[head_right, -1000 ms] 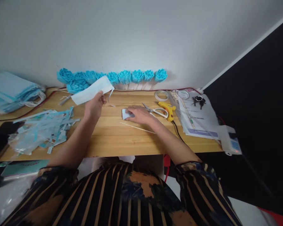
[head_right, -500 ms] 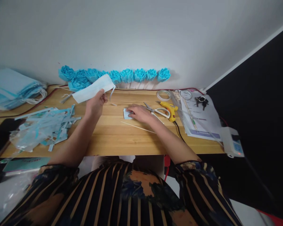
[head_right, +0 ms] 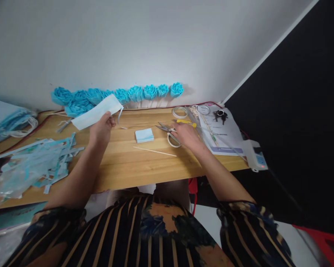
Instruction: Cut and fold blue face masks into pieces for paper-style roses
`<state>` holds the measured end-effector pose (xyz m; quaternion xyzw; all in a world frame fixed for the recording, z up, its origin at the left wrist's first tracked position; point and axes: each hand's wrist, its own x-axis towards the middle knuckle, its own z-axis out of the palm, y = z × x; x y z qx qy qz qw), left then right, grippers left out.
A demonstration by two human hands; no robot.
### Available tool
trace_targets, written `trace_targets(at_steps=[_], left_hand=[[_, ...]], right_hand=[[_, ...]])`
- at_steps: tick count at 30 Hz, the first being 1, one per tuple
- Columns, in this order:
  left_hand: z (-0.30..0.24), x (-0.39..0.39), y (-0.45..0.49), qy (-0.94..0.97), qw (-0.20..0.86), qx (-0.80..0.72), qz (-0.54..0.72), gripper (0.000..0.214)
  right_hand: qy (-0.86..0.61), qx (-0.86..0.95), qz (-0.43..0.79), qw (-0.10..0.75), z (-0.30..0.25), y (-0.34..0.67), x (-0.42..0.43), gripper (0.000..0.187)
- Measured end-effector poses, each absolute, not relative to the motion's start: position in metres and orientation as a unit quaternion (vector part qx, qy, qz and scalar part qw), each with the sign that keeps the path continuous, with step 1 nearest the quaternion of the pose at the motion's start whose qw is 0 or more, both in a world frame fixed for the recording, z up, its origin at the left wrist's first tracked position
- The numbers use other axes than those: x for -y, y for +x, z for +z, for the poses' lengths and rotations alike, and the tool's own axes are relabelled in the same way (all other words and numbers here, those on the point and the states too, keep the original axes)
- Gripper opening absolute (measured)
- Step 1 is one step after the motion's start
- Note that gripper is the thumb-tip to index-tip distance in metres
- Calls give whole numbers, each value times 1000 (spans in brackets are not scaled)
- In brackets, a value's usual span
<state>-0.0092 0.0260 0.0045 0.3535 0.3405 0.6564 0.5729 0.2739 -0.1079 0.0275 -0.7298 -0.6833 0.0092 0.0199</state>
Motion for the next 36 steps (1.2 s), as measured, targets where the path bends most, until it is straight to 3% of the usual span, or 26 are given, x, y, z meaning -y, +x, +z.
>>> trace_targets(at_steps=[3,6,10,13,16,20,24,30,36], left_hand=[[5,-25,-9,358,573,-344,652,20],[7,-24,-10,358,574,-349,649,18],[9,-22,-12,375,565,-342,650,19],[11,-20,-14,398,546,-355,646,23],[13,-17,-16,433,505,-389,637,31],[18,-10,-18,478,452,-411,631,36],[25,-1,-19,506,412,-431,623,40],[36,12,-16,519,390,-460,605,41],[36,16,-11,521,405,-462,593,41]], right_hand=[[-732,679,22,-52,20,275,117,44],[-726,687,24,-18,10,274,117,47],[-732,663,69,144,14,284,109,54],[-676,613,243,330,30,279,104,58],[-544,564,447,431,45,249,104,54],[-425,543,598,408,44,194,106,58],[-389,504,663,395,34,165,98,61],[-386,464,669,435,33,155,76,52],[-386,522,599,468,29,158,61,60]])
